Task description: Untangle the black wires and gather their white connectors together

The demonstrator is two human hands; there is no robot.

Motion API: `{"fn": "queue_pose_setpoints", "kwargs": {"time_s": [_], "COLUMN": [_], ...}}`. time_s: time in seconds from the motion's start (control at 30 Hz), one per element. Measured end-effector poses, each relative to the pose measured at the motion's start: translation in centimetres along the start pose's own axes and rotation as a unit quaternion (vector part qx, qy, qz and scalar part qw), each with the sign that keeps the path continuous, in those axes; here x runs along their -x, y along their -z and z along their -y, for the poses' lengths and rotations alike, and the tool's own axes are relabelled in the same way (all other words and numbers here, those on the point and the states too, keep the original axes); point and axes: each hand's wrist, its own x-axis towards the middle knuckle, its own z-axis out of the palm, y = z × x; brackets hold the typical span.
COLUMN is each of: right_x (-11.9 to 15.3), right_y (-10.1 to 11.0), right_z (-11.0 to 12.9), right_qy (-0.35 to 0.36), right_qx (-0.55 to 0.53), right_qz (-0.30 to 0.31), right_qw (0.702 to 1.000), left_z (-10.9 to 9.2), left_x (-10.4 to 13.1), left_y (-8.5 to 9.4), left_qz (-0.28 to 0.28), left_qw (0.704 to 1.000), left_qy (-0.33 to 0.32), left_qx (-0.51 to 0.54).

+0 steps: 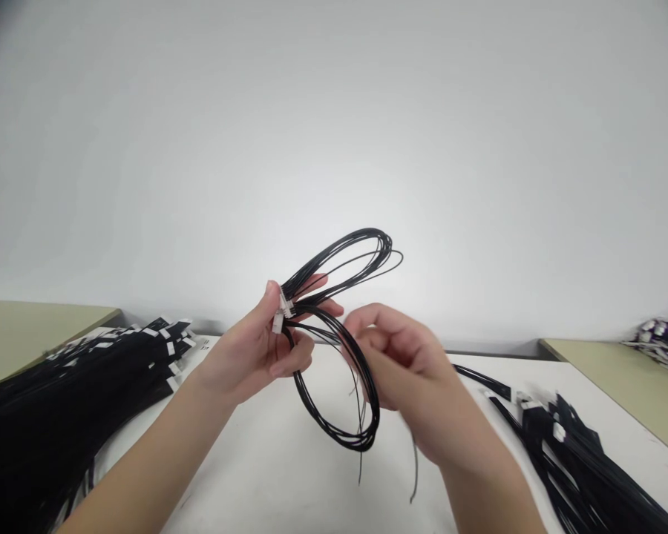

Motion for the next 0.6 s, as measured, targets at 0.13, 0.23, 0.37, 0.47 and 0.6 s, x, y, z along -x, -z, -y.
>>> {"fn": "queue_pose_setpoints", "kwargs": {"time_s": [0.13, 0.23, 0.37, 0.47, 0.6], "right_x": [0.5, 0.6, 0.1, -0.4, -0.9], "right_y": [3.1, 3.9, 3.4, 2.8, 2.4], "right_z": [1.2, 1.2, 0.6, 0.2, 0.0], "right_qy": [0.020, 0.094, 0.170, 0.209, 0.269], "right_qx": [-0.130, -0.122, -0.064, -0.041, -0.082], "right_qz": [-0.012, -0.058, -0.097, -0.127, -0.253], "right_qw": [0.991, 0.986, 0.979, 0.969, 0.926], "left_z": [-0.4, -0.5, -0.6, -0.6, -0.5], "left_x": [0.1, 0.2, 0.1, 0.0, 0.0], "left_y": [-0.1, -0.1, -0.1, 0.0, 0.2], "left_qz": [-0.026, -0.030, -0.013, -0.021, -0.053], "left_qw": [0.999, 0.997, 0.996, 0.996, 0.995], "left_qy": [0.010, 0.028, 0.048, 0.056, 0.054], "left_qx": [-0.042, -0.064, -0.068, -0.061, -0.063]}}
